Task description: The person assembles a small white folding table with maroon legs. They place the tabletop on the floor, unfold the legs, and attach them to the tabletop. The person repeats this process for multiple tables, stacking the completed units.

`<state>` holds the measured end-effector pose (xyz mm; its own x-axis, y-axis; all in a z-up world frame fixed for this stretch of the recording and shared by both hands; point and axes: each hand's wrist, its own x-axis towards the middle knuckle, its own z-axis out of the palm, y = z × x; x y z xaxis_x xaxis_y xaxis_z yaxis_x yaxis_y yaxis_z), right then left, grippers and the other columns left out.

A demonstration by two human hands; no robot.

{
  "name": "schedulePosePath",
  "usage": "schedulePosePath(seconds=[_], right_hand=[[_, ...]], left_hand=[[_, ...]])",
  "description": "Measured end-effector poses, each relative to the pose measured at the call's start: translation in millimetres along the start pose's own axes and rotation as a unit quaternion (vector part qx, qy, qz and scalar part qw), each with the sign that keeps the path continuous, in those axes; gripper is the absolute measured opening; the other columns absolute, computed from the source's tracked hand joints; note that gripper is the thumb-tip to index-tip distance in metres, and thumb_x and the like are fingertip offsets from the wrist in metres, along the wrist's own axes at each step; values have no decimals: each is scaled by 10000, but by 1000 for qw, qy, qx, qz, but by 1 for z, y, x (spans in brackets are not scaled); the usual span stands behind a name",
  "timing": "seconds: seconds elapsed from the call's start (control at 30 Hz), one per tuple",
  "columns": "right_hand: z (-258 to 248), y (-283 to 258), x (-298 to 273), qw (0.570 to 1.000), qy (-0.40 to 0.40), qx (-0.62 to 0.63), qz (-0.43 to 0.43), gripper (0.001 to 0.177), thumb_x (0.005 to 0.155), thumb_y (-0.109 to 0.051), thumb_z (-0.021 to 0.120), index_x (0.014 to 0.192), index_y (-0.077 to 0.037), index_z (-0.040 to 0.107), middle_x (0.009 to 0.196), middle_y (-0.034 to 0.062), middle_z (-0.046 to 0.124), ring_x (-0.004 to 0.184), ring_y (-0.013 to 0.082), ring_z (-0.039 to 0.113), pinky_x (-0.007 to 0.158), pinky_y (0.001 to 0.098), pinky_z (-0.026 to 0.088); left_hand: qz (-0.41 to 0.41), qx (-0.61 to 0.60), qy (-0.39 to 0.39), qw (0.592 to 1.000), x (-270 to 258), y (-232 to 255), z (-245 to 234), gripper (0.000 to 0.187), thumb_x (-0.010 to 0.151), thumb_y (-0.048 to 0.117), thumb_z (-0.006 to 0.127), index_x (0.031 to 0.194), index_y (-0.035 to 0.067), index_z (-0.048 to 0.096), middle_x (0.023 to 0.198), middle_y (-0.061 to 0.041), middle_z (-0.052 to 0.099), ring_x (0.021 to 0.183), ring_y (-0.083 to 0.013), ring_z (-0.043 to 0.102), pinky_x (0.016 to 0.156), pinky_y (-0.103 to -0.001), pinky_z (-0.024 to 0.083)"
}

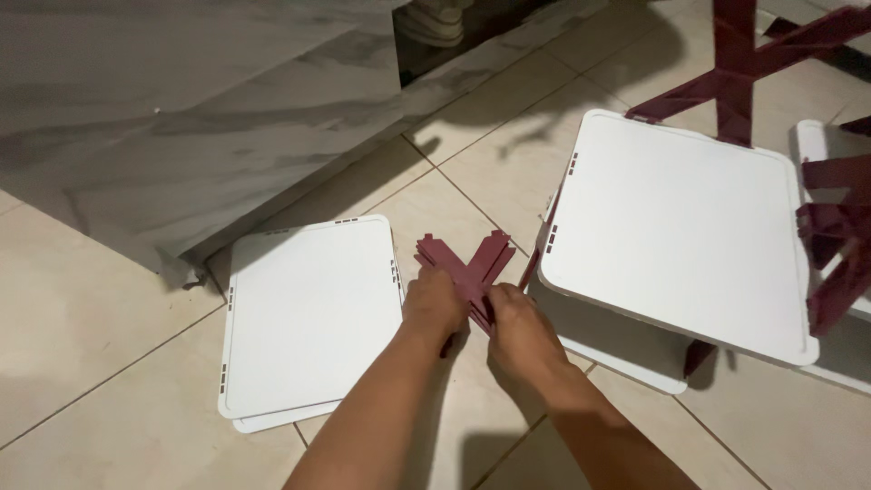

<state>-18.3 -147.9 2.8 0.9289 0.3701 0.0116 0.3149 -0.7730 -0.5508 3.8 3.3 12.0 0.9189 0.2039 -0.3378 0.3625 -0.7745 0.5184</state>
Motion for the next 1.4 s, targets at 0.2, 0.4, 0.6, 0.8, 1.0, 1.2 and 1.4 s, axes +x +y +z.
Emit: schedulePosePath(seconds=[0.2, 0.4, 0.6, 0.8, 1.0, 1.2, 1.4], right_hand=[[-28, -29, 4, 997, 11, 65, -43, 342, 880, 3, 549, 1210, -16, 636, 1150, 251, 670, 1073, 437, 639, 922, 477, 517], [-69, -59, -4, 995, 62, 57, -54, 314, 853, -4, 550, 1138, -31, 677, 1103, 216, 710, 1031, 417, 667, 897, 477, 530], [-102, -72, -17, 994, 81, 42, -56, 414, 830, 12, 525, 1218, -39, 661, 1167, 207, 698, 1055, 412, 655, 926, 467, 513], [-141, -63, -26, 995, 98, 11, -28, 383, 862, -31, 556, 1225, -55, 675, 1198, 191, 703, 1093, 389, 661, 972, 453, 503], [-179, -31, -45, 989, 132, -13, 61, 370, 869, -91, 616, 1233, -73, 678, 1192, 172, 718, 1114, 358, 676, 978, 435, 518], [-210, 12, -69, 974, 175, -16, 146, 368, 880, -93, 630, 1245, -85, 678, 1175, 160, 731, 1095, 340, 693, 961, 428, 531], [-218, 53, -80, 960, 211, -40, 180, 357, 880, -107, 652, 1234, -83, 692, 1155, 159, 742, 1064, 333, 709, 957, 419, 543]], left_hand=[[-5, -4, 18, 1000, -7, 20, -38, 524, 780, 233, 827, 1201, -20, 645, 1317, -234, 597, 1222, -391, 608, 1027, -438, 523], [30, -8, 64, 997, -17, 37, -62, 480, 826, 144, 746, 1275, 27, 621, 1349, -206, 571, 1250, -384, 584, 1030, -452, 511], [63, -18, 79, 995, -29, 61, -75, 501, 828, 159, 747, 1295, 44, 606, 1360, -177, 558, 1256, -366, 569, 1030, -445, 506], [56, -5, 45, 997, -59, 96, -93, 428, 895, 175, 665, 1305, 61, 631, 1401, -151, 555, 1299, -342, 562, 1070, -445, 490], [109, -29, 63, 992, -72, 124, -88, 556, 854, 68, 629, 1406, 91, 563, 1452, -134, 514, 1325, -327, 529, 1096, -421, 459], [147, -39, 50, 987, -76, 160, -73, 549, 867, 70, 615, 1413, 104, 569, 1453, -118, 530, 1320, -310, 547, 1104, -414, 461], [202, -39, 49, 977, -87, 190, -52, 519, 874, 85, 609, 1391, 120, 595, 1447, -117, 536, 1331, -313, 531, 1115, -418, 442]])
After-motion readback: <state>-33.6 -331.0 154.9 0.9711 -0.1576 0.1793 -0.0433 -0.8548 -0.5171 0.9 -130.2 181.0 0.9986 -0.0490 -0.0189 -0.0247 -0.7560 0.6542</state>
